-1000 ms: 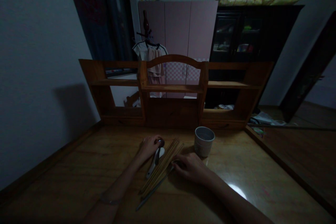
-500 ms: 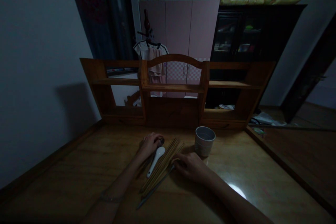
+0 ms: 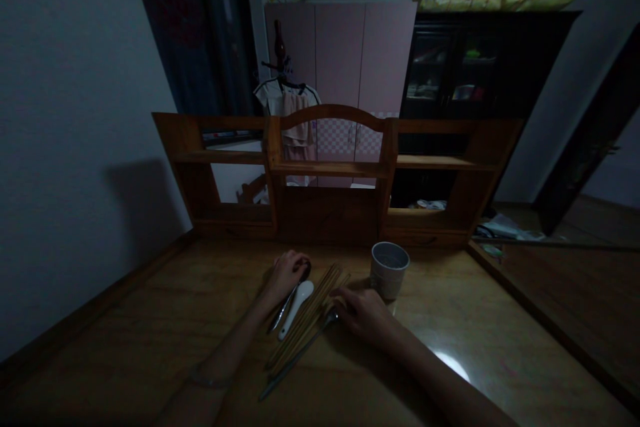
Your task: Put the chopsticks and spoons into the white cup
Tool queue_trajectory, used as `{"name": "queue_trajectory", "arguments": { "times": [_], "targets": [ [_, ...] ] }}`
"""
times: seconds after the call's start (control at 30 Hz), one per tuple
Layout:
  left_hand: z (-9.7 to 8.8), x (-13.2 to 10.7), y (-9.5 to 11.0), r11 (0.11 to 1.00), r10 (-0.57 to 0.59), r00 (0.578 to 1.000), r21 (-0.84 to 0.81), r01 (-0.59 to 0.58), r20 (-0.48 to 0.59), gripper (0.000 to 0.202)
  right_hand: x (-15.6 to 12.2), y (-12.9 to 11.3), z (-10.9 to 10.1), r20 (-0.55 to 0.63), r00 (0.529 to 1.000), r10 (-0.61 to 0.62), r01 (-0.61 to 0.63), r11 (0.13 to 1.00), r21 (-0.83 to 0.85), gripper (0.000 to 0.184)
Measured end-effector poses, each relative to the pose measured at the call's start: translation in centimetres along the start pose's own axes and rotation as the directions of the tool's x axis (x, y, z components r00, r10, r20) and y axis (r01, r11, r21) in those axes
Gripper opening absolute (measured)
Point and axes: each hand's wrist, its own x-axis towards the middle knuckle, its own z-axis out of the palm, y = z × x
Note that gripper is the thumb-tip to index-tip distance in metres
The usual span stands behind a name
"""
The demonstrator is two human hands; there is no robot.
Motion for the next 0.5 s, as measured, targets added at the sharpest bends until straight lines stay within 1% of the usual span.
{"name": "queue_trajectory", "arguments": {
  "times": [0.2,0.33,0.43,0.5],
  "targets": [
    [-0.1,0.1,0.1,0.999,0.025,0.996,-0.019,-0.027,-0.087,0.022,0.1,0.7,0.3,-0.028,0.998,0.057,-0.057,0.998,0.005,0.024],
    [-0.4,0.5,-0.1,0.999,0.053,0.993,-0.008,-0.054,-0.107,0.021,0.1,1.0,0.4,-0.032,0.997,0.067,-0.068,0.998,-0.015,0.021],
    [-0.7,0.5,0.9,0.996,0.091,0.990,0.007,-0.090,-0.104,0.019,0.2,1.0,0.6,-0.061,0.994,0.090,-0.093,0.995,-0.045,0.020],
    [-0.8,-0.1,2.4,0.990,0.141,0.989,0.018,-0.140,-0.050,0.019,0.3,1.0,0.7,-0.085,0.990,0.117,-0.123,0.990,-0.072,0.021]
  ]
}}
